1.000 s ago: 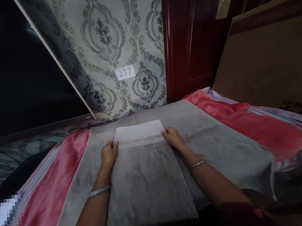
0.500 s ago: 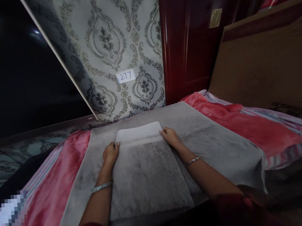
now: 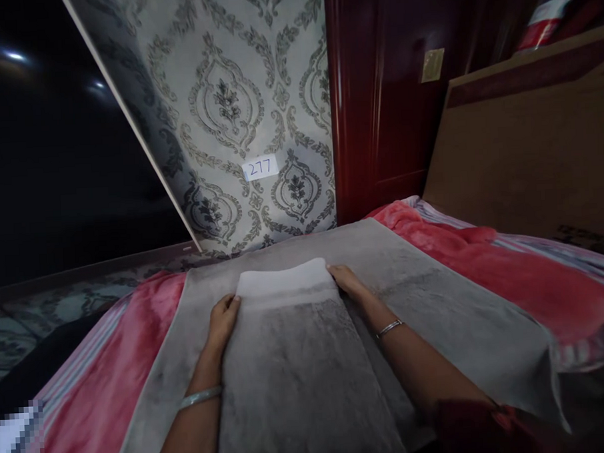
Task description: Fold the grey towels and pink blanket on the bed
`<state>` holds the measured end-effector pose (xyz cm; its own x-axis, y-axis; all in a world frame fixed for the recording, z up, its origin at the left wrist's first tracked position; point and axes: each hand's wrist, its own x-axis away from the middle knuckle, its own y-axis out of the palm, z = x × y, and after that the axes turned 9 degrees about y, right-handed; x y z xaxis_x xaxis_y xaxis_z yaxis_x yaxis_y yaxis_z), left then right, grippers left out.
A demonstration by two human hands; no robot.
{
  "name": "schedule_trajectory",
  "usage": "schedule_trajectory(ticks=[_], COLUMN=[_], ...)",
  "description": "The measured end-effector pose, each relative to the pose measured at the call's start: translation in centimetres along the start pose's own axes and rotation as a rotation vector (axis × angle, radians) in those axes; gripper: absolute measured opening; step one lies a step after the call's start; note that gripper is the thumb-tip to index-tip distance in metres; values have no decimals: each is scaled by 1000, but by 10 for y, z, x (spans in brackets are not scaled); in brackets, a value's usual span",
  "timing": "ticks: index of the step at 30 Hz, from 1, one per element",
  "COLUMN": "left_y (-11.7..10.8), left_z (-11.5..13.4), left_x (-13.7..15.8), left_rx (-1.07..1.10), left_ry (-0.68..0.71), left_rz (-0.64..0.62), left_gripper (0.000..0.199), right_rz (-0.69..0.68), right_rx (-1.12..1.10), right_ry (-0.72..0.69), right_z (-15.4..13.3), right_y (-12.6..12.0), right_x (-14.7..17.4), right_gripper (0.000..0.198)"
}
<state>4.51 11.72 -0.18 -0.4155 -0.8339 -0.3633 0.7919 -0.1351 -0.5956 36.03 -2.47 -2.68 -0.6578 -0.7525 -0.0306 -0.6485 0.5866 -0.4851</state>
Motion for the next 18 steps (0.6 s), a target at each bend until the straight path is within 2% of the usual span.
schedule_trajectory(ticks=[1,3,8,12,18], left_y=[-1,-2,0,13,21], left_z=[-2,-3,5,11,18], left_x=[-2,-8,-37,-45,-25], left_rx=[72,70,-249,-430,-638], left_ry=[-31,-86,-140,-138,-93], left_rz=[-14,-69,-172,-131,-54], left_gripper=[43,45,37,33,39], right_rz=[-10,5,128,178,197], right_rx=[8,40,159,257,368], right_ry=[12,32,51,65,89], right_z=[0,0,-3,-8,-16], right_y=[1,5,14,17,15], right_x=[-2,-3,3,9,17], right_gripper=[42,38,27,25,27])
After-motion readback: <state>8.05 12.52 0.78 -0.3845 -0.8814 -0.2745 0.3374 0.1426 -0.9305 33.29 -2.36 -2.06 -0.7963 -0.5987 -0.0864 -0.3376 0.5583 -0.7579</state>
